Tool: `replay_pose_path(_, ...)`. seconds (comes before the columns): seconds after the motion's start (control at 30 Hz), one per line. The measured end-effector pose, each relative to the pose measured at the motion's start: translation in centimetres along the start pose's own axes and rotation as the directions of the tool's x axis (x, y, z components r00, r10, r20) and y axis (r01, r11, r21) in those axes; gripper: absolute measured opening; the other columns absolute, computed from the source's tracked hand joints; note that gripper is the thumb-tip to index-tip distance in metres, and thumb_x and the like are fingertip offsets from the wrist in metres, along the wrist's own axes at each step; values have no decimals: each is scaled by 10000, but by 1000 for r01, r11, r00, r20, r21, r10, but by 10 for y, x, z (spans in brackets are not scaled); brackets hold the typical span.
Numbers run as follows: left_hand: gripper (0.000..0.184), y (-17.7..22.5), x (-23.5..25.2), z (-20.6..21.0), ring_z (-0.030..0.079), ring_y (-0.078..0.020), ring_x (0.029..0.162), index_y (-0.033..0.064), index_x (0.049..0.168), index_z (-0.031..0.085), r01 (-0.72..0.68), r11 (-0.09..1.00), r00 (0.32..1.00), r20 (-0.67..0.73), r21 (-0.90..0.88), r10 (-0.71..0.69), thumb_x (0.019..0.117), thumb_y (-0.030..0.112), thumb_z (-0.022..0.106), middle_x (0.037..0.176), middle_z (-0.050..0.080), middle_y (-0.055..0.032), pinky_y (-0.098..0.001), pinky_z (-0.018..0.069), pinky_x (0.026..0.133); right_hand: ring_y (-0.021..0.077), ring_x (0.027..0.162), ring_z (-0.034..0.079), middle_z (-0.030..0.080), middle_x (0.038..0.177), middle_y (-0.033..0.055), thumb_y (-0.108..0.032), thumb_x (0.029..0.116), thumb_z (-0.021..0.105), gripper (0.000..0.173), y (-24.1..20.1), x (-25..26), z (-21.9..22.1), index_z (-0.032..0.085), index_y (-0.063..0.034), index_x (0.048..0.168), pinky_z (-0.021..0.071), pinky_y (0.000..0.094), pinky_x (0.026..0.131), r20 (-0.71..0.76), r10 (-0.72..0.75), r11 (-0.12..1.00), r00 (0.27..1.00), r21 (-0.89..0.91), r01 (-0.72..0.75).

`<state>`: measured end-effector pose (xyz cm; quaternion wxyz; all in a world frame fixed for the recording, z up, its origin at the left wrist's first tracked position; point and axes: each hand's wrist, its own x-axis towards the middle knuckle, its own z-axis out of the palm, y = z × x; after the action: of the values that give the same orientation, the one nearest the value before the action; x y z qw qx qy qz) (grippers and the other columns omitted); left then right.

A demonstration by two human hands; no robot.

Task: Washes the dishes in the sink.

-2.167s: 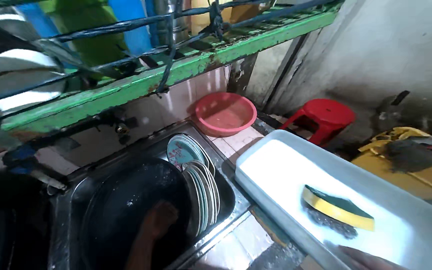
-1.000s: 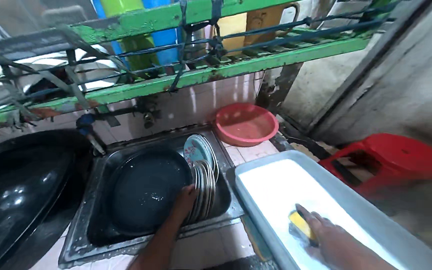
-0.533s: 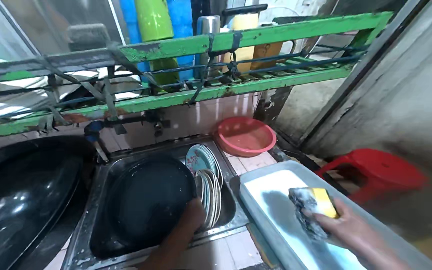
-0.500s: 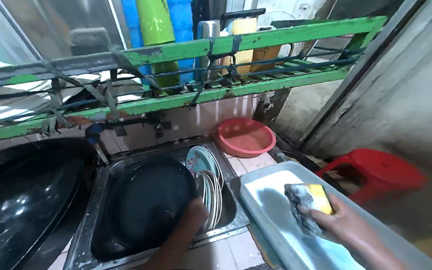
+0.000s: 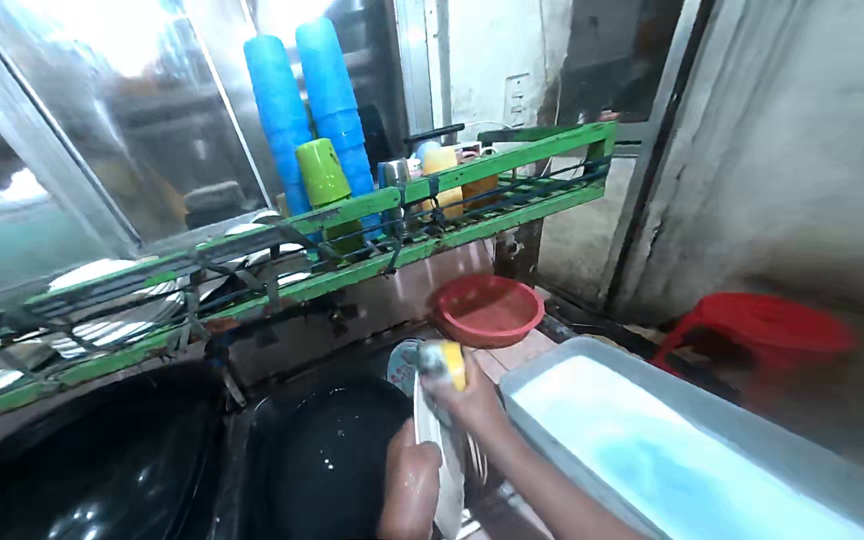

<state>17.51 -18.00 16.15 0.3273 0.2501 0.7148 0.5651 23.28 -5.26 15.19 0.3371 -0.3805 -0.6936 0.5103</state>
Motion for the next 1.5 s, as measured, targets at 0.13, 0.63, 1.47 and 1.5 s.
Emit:
replay_pose_path(0.13, 416, -7, -9, -6, 685, -190, 896, -31, 1125, 689, -40, 999, 999, -32, -8, 40, 742, -110, 546, 991, 712, -138, -389, 570, 778, 377, 1186, 630, 638, 1278, 257, -283, 943, 742, 649, 6, 21, -2, 478, 0, 1464, 480, 555, 1044, -43, 154, 986, 987, -56, -157)
replay_pose_path(0.63, 280, -3, 22, 14, 694, -181, 734, -35, 1031, 640, -111, 926, 935, -354, -360, -26, 774, -81, 537, 847, 700, -119, -356, 590, 625, 287, 1241, 626, 634, 1351, 206, -331, 864, 761, 765, 28, -15, 2, 480, 16, 1485, 488, 459, 1087, 183, -191, 981, 964, 19, 191)
replay_pose_path(1.47, 277, -9, 22, 2, 682, -123, 912, -25, 1147, 688, -103, 992, 971, -210, 67, 115, 965, 156, 584, 970, 716, -99, -345, 562, 853, 287, 1323, 548, 571, 1442, 135, -336, 777, 829, 793, 2, 29, 5, 529, -102, 1473, 466, 521, 1093, 277, -209, 971, 938, -52, 232)
replay_pose_path(1.5, 283, -7, 20, 0, 682, -125, 911, -24, 1148, 688, -97, 992, 971, -211, 76, 111, 969, 169, 584, 970, 715, -99, -346, 562, 853, 270, 1283, 585, 595, 1419, 131, -327, 785, 833, 811, 3, 32, 6, 504, -102, 1491, 491, 514, 1067, 288, -196, 979, 937, -3, 205)
